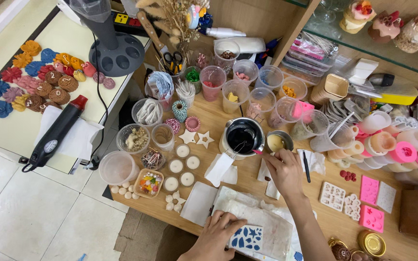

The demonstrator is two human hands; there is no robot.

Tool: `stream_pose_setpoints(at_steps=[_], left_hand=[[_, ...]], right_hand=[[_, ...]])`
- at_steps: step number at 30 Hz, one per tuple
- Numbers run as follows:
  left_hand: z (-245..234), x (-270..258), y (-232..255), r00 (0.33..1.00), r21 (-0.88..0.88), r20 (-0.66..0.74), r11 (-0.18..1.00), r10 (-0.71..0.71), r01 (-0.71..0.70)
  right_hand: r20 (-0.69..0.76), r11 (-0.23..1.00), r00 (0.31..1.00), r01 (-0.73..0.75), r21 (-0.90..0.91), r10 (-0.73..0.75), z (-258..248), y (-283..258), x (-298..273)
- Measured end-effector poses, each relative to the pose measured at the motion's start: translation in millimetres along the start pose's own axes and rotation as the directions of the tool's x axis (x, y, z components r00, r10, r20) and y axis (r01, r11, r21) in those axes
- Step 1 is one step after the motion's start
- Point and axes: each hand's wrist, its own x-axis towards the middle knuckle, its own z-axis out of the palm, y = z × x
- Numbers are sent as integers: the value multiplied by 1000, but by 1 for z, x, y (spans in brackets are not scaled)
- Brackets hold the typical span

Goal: The person places blue wax pieces into a white candle base within a mold, then uses a small tool to add and adjust red and blue decorations. They move a small yellow container and use the tool to apply liquid wax to the candle base.

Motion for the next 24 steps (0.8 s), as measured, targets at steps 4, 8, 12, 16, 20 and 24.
stream_pose_setpoints(at_steps=[4, 8, 12, 16, 20, 24], left_hand=[[7, 6, -9, 1000, 27, 25, 1000, -2, 1], [20, 8, -24, 999, 49, 28, 999, -18, 17], [56, 15, -56, 994, 78, -110, 997, 12, -4], [105, 42, -86, 751, 285, -636, 958, 178, 15], [108, 86, -103, 564, 414, -749, 910, 347, -11], [105, 91, -108, 518, 451, -764, 893, 384, 3]], right_hand=[[18, 1000, 1000, -12, -1, 12, -6, 2, -2], [19, 1000, 1000, -9, -13, 9, -7, 4, -2], [-17, 1000, 1000, -23, -1, 23, -10, 2, -2], [-89, 988, 984, -150, 43, 153, -6, 4, -3], [-13, 703, 752, -610, 366, 659, 30, 30, 0], [306, 506, 634, -762, 404, 710, 64, 68, 28]])
